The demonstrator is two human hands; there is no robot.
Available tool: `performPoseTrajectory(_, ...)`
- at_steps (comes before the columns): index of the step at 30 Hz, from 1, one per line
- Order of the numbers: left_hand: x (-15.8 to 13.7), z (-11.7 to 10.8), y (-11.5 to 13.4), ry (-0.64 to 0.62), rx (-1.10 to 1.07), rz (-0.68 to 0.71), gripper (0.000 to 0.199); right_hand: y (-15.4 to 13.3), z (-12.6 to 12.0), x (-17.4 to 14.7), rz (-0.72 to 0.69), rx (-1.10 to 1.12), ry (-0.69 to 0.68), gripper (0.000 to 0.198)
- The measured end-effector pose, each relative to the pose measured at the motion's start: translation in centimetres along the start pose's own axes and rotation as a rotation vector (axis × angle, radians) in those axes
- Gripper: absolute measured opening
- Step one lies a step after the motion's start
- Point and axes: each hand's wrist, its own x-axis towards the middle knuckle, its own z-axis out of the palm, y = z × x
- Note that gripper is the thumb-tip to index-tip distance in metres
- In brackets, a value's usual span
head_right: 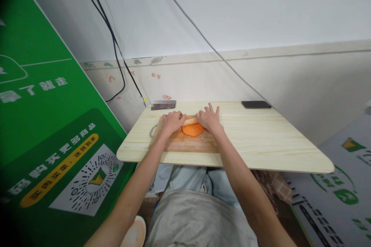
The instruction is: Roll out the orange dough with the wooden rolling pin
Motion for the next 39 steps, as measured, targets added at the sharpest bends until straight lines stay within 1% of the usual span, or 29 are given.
performPoseTrajectory(4,0.0,-0.3,0.2,-0.013,0.018,-0.003,0.052,0.2,0.0,-1.2,-0.039,-0.021,-0.028,0.050)
performPoseTrajectory(8,-0.1,-0.4,0.3,0.001,0.033,0.008,0.053,0.2,0.0,-2.5,-0.039,-0.053,-0.002,0.046)
performPoseTrajectory(11,-0.1,-0.4,0.2,0.004,0.037,0.014,0.053,0.2,0.2,-3.2,-0.069,-0.102,0.029,0.045)
performPoseTrajectory(14,-0.1,-0.2,0.2,-0.006,0.037,0.012,0.051,0.3,0.4,-3.7,-0.098,-0.121,0.055,0.044)
performPoseTrajectory(16,-0.2,-0.2,0.3,0.013,0.021,0.020,0.047,0.3,0.4,-3.8,-0.096,-0.114,0.051,0.045)
performPoseTrajectory(20,-0.4,-0.4,0.7,0.121,-0.034,0.078,0.038,0.4,0.4,-3.5,-0.086,-0.099,0.067,0.046)
performPoseTrajectory(22,-0.6,-0.5,0.9,0.139,-0.039,0.127,0.038,0.7,0.4,-2.9,-0.110,-0.099,0.071,0.045)
performPoseTrajectory(23,-0.8,-0.6,1.0,0.127,-0.034,0.162,0.039,0.8,0.4,-2.6,-0.129,-0.099,0.069,0.045)
performPoseTrajectory(26,-1.5,-0.8,1.4,0.057,-0.006,0.299,0.046,1.1,0.5,-1.7,-0.151,-0.078,0.095,0.047)
performPoseTrajectory(30,-2.6,-0.8,2.3,0.023,0.004,0.438,0.062,1.2,0.6,-1.5,-0.098,0.001,0.159,0.049)
performPoseTrajectory(32,-3.0,-0.7,2.7,0.006,0.002,0.467,0.072,1.3,0.6,-1.7,-0.074,0.038,0.188,0.050)
performPoseTrajectory(34,-3.1,-0.6,3.0,-0.016,-0.006,0.462,0.080,1.5,0.5,-1.8,-0.057,0.063,0.209,0.051)
performPoseTrajectory(37,-3.0,-0.5,3.0,-0.025,-0.029,0.456,0.082,1.9,0.5,-1.8,-0.050,0.089,0.210,0.053)
performPoseTrajectory(39,-2.9,-0.4,2.8,-0.009,-0.047,0.481,0.084,2.0,0.5,-1.8,-0.034,0.107,0.194,0.055)
